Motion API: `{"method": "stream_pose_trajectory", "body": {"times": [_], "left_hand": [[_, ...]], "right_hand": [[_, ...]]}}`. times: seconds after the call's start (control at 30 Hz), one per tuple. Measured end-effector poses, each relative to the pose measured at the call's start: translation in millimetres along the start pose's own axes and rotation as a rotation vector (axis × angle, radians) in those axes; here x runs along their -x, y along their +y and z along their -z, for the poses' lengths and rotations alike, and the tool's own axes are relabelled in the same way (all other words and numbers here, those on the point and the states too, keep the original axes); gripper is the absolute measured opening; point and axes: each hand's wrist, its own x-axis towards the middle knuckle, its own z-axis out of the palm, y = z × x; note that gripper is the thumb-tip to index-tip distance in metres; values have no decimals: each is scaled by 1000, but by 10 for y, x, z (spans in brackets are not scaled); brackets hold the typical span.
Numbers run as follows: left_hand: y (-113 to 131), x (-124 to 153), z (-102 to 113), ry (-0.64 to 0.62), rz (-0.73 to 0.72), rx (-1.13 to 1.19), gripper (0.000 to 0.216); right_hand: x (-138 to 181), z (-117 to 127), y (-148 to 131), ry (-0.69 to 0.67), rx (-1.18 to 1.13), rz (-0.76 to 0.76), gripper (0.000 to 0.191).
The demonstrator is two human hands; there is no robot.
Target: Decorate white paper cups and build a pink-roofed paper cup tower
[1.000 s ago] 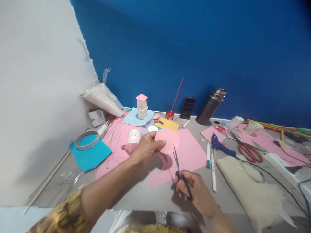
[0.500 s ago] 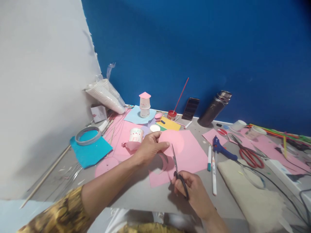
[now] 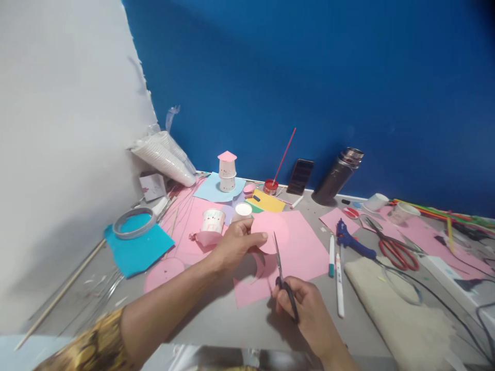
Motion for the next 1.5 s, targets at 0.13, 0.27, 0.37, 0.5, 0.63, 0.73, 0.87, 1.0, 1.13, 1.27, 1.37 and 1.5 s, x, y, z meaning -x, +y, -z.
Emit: {"method": "stream_pose_trajectory", "body": {"times": [0.13,0.27,0.37,0.5,0.63,0.73,0.87,1.0,1.13,1.27,1.37,1.5], "left_hand": [[-43,-15,18,9,1,-34,29],[-36,-13,9,-9,36,-37,26],[-7,-1,-11,-7,65,-38,24],[-5,-1,-12,8,79,-34,21],[-31,-12,9,-6,65,-29,22],[-35,-13,15,-8,55,-32,22],[-42,-31,17,40,39,-37,19],[-60,-71,28,128,28,8,21],[-56,-70,18,98,67,39,26],[-67,-47,-5,37,81,44,28],[-108,-42,3,20,118,-3,26],[-173,-30,56,-139,340,-264,16]], "right_hand": [[3,19,40,-24,1,2,48],[4,46,101,-55,8,6,44],[9,58,128,-77,18,11,43],[19,45,93,-82,38,7,45],[19,15,38,-50,50,12,47],[14,14,48,-44,40,32,48],[41,63,107,-103,48,13,45],[127,154,140,-66,94,-31,45],[211,232,151,-14,113,-55,53],[220,257,186,-19,109,-18,56],[201,310,230,2,124,-2,54],[179,450,307,81,185,-23,51]]}}
